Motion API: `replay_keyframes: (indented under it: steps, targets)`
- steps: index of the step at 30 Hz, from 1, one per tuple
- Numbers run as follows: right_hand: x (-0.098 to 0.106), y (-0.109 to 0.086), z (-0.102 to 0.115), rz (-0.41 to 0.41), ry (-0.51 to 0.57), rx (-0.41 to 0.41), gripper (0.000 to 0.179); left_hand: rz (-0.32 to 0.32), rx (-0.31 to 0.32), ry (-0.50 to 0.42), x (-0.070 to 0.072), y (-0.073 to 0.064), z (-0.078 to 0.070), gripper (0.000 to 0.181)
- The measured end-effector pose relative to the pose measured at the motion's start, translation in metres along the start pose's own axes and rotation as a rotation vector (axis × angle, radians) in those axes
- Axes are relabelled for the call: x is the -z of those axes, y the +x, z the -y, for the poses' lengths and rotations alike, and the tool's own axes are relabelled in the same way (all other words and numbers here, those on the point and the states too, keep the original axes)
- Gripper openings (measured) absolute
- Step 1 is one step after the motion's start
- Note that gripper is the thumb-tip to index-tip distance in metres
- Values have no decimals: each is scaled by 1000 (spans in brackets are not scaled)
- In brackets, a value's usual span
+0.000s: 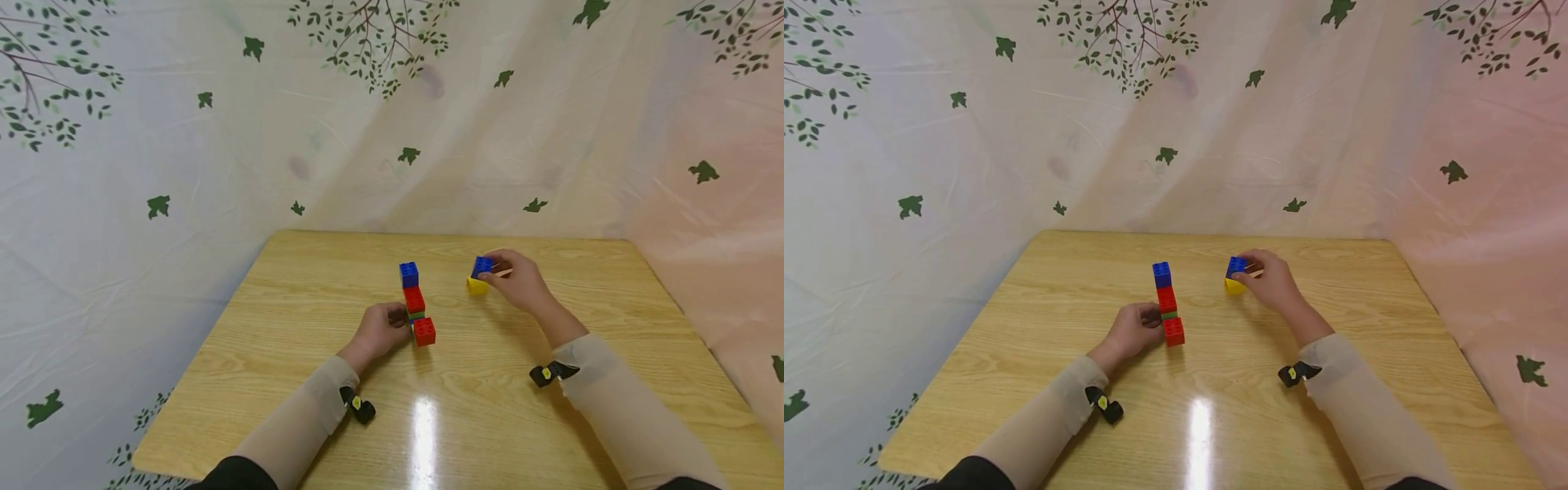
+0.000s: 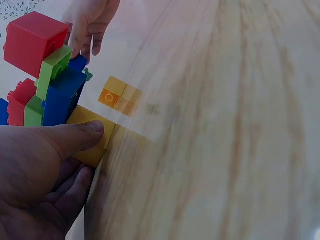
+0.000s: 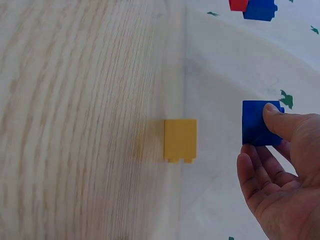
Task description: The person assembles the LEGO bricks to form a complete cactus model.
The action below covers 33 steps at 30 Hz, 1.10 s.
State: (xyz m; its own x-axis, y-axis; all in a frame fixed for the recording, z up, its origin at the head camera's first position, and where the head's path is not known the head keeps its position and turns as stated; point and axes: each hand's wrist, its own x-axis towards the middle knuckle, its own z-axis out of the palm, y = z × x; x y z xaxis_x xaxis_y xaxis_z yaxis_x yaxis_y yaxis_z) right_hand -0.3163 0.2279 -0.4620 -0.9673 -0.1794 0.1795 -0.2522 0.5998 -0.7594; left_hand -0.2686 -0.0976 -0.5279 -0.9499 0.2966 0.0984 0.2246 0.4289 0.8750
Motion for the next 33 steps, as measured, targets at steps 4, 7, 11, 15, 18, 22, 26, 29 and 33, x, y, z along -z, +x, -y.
replay_keyframes:
  steps: [4, 7, 11, 15, 18, 22, 26, 29, 33]
  targets:
    - [-4, -2, 9, 14, 21, 24, 45, 2, 4, -7, 1, -1, -1, 29]
    - [-8, -4, 14, 22, 32, 41, 46, 8, 7, -15, 1, -1, -1, 30]
    - [-13, -7, 19, 38, 26, 62, 46, 13, 10, -26, 1, -2, 0, 30]
    - [-17, -8, 25, 51, 23, 86, 43, 11, 11, -32, 0, -2, 1, 30]
    - [-20, -9, 30, 58, 31, 100, 42, 12, 14, -40, 0, -1, 2, 30]
    - [-23, -10, 37, 67, 42, 108, 42, 12, 19, -51, 0, -1, 1, 31]
    - [-26, -12, 45, 72, 41, 116, 42, 10, 19, -52, 0, -1, 0, 30]
    - [-28, -13, 51, 78, 53, 132, 39, 9, 20, -53, 0, -2, 0, 30]
    - [-31, -14, 57, 101, 73, 162, 37, 7, 25, -50, 0, -2, -1, 31]
